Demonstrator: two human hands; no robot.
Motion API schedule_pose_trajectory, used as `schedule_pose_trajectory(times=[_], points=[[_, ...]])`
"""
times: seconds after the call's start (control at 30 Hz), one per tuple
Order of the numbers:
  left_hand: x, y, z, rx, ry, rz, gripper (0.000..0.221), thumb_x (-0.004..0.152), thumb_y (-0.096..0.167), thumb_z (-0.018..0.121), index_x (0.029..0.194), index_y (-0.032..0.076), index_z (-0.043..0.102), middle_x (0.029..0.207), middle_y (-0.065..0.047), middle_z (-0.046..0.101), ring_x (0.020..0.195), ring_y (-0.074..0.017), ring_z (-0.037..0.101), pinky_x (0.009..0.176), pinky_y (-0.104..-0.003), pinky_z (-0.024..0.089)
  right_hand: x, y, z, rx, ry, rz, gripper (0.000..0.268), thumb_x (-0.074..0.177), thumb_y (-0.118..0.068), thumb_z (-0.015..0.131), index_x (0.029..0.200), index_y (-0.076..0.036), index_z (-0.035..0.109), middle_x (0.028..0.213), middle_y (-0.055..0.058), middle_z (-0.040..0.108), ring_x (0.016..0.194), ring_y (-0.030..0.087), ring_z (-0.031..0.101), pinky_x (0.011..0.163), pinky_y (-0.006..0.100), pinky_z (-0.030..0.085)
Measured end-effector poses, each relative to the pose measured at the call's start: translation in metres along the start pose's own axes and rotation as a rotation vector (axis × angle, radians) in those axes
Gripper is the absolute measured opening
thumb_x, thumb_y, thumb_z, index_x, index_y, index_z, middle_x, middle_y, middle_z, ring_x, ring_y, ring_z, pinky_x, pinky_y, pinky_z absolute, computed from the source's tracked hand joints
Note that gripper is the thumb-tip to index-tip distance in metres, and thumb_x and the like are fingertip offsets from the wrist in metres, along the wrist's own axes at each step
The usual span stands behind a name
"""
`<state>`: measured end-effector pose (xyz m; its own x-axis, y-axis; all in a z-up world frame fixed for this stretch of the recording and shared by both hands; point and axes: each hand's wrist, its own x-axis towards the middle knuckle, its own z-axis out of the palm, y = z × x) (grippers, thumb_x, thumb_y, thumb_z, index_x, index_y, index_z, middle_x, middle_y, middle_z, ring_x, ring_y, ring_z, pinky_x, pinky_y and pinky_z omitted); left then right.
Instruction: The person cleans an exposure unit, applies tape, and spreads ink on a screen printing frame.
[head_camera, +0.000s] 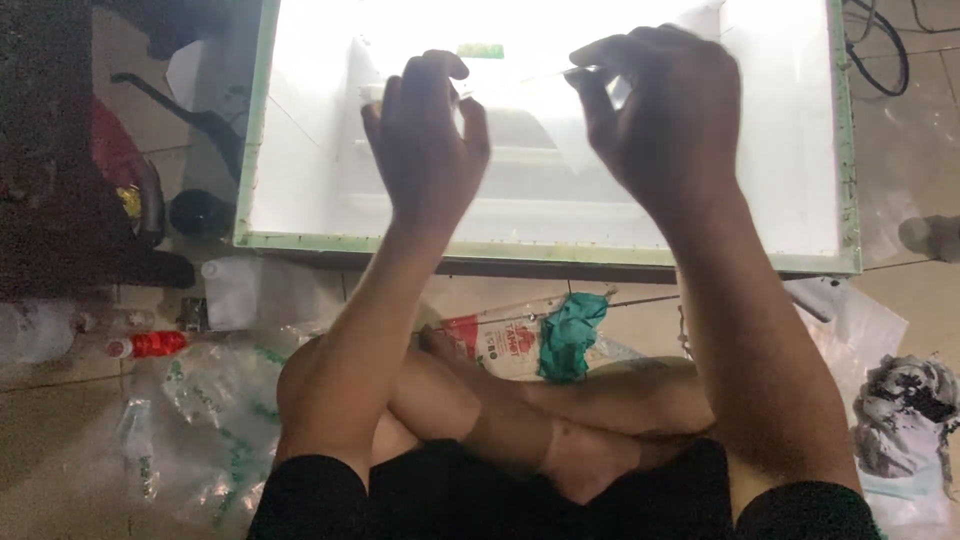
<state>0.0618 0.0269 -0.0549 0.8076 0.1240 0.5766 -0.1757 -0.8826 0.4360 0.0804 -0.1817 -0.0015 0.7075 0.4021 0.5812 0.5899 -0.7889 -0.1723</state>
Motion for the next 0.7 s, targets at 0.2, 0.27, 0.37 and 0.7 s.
schedule_pose_trajectory(times=[0.2, 0.27, 0.37, 0.7], points=[[0.039, -0.052, 0.03, 0.051, 0.151, 0.292, 0.02, 0.09, 0.005, 0.073, 0.091, 0.02, 0.061, 0.084, 0.009, 0.065, 0.076, -0.0181, 0.056, 0.084, -0.04, 0.037, -0.019, 0.072, 0.041, -0.154, 0.124, -0.056, 0.031, 0.087, 0.002, 0.082, 0.112, -0.015, 0.086, 0.103, 0.002, 0.083, 0.089, 0.024, 0.074, 0.074, 0.039, 0.052], [0.049, -0.056, 0.037, 0.024, 0.119, 0.394, 0.036, 0.078, -0.012, 0.078, 0.092, 0.019, 0.067, 0.089, 0.006, 0.064, 0.082, -0.0218, 0.059, 0.097, -0.051, 0.037, -0.029, 0.074, 0.05, -0.196, 0.263, -0.065, 0.032, 0.092, 0.008, 0.083, 0.115, -0.015, 0.081, 0.106, -0.002, 0.08, 0.095, 0.021, 0.071, 0.081, 0.035, 0.045], [0.041, -0.064, 0.036, 0.074, 0.104, 0.545, 0.039, 0.077, -0.018, 0.08, 0.094, 0.016, 0.074, 0.092, 0.003, 0.07, 0.088, -0.0268, 0.058, 0.103, -0.058, 0.035, -0.055, 0.071, 0.062, -0.119, 0.291, -0.043, 0.029, 0.096, 0.009, 0.087, 0.114, -0.012, 0.083, 0.113, 0.003, 0.083, 0.103, 0.023, 0.076, 0.083, 0.036, 0.05], [-0.027, -0.082, 0.043, 0.216, -0.299, 0.383, 0.028, 0.082, 0.018, 0.076, 0.109, 0.022, 0.079, 0.108, -0.002, 0.069, 0.106, -0.0263, 0.06, 0.103, -0.07, 0.034, -0.096, 0.028, 0.071, -0.158, -0.163, 0.241, 0.034, 0.091, -0.003, 0.073, 0.119, -0.018, 0.082, 0.124, 0.007, 0.078, 0.125, 0.031, 0.065, 0.093, 0.045, 0.048]])
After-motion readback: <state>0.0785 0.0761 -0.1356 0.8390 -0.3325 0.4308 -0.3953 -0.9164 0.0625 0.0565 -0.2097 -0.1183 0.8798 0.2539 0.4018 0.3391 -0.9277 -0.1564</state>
